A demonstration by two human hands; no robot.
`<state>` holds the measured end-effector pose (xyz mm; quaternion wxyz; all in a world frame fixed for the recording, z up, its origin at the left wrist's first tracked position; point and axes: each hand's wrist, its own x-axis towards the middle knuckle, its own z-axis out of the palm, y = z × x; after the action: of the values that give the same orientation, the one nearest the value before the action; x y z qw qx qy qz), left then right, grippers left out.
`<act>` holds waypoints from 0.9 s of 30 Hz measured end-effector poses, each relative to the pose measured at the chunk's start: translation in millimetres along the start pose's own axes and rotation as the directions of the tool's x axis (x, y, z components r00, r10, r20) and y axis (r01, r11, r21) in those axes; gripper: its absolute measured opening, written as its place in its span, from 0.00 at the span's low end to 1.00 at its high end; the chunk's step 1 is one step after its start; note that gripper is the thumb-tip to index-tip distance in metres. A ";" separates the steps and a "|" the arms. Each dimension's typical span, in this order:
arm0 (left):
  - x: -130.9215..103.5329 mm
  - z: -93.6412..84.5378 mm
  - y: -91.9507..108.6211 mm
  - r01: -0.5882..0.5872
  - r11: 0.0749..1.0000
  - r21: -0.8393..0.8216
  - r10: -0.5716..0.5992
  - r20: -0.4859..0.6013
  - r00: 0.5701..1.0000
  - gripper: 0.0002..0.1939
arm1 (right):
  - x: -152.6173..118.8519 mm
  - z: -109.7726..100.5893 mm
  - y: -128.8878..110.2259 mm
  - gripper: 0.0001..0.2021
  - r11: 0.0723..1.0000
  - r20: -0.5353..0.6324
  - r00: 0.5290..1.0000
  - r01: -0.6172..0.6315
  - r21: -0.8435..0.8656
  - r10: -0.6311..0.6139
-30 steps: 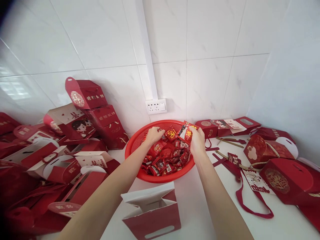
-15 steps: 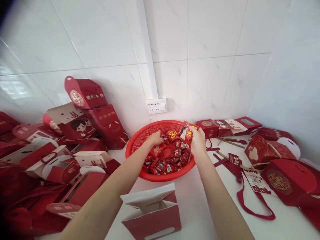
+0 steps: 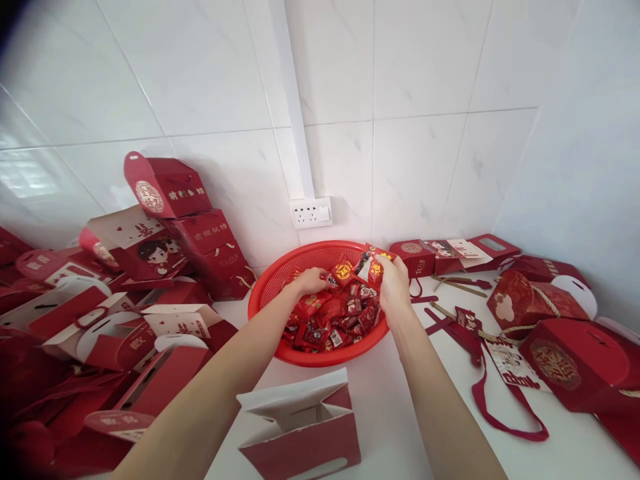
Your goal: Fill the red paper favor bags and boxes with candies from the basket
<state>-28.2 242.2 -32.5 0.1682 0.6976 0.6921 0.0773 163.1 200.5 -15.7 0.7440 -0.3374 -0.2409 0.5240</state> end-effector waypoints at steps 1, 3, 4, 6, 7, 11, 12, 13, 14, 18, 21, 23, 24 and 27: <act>0.6 0.6 -0.4 0.003 1.000 -0.002 -0.003 0.002 1.000 0.15 | -0.4 0.4 -0.3 0.10 1.000 0.000 1.000 -0.002 0.001 0.002; 1.7 1.7 -0.8 0.009 1.000 -0.008 -0.009 0.002 1.000 0.17 | -1.1 1.2 -1.0 0.09 1.000 -0.003 1.000 -0.009 0.004 0.009; 2.0 2.2 -0.9 0.013 1.000 -0.012 -0.013 -0.002 1.000 0.19 | -1.4 1.4 -1.3 0.09 1.000 -0.004 1.000 -0.014 0.005 0.014; 1.5 2.9 -0.4 0.022 0.999 -0.024 -0.022 -0.017 1.000 0.23 | -2.0 1.6 -1.8 0.09 1.000 -0.006 1.000 -0.020 0.007 0.020; 0.8 3.0 0.1 0.025 0.999 -0.033 -0.026 -0.030 0.999 0.25 | -2.2 1.5 -2.0 0.09 1.000 -0.006 1.000 -0.023 0.007 0.023; -3.8 3.0 3.4 0.012 0.996 -0.088 -0.021 -0.103 0.994 0.34 | -2.5 0.7 -1.5 0.09 1.000 0.003 1.000 -0.026 0.005 0.026; -4.7 3.0 4.2 0.005 0.995 -0.104 -0.017 -0.118 0.993 0.35 | -2.5 0.5 -1.2 0.09 1.000 0.006 1.000 -0.026 0.005 0.026; -5.3 3.2 4.7 -0.003 0.993 -0.121 -0.013 -0.130 0.991 0.37 | -2.4 0.3 -0.9 0.08 1.000 0.010 1.000 -0.026 0.005 0.026; -5.6 3.4 5.1 -0.010 0.990 -0.137 -0.009 -0.139 0.990 0.38 | -2.4 0.1 -0.7 0.08 1.000 0.013 1.000 -0.025 0.005 0.025; -4.6 5.4 4.5 -0.051 0.976 -0.209 0.021 -0.145 0.989 0.43 | -2.7 -0.4 -0.9 0.08 1.000 0.019 0.999 -0.026 0.003 0.026; -3.4 6.4 3.7 -0.080 0.962 -0.261 0.047 -0.127 0.991 0.47 | -3.8 0.2 -2.4 0.08 0.999 0.017 0.999 -0.036 0.002 0.036; -3.1 6.3 4.0 -0.093 0.952 -0.292 0.060 -0.119 0.991 0.49 | -4.6 0.9 -3.5 0.07 0.999 0.015 0.999 -0.043 0.001 0.043; -3.0 6.1 4.3 -0.100 0.946 -0.307 0.066 -0.117 0.991 0.49 | -5.0 1.3 -3.9 0.07 0.999 0.015 0.999 -0.046 0.001 0.046; -3.1 5.5 6.2 -0.124 0.930 -0.347 0.085 -0.126 0.988 0.48 | -5.6 2.0 -4.6 0.07 0.999 0.019 0.999 -0.050 -0.004 0.050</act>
<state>-20.6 238.5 -35.1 0.2485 0.6864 0.6370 0.2475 162.6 194.7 -11.0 0.7278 -0.3396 -0.2402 0.5453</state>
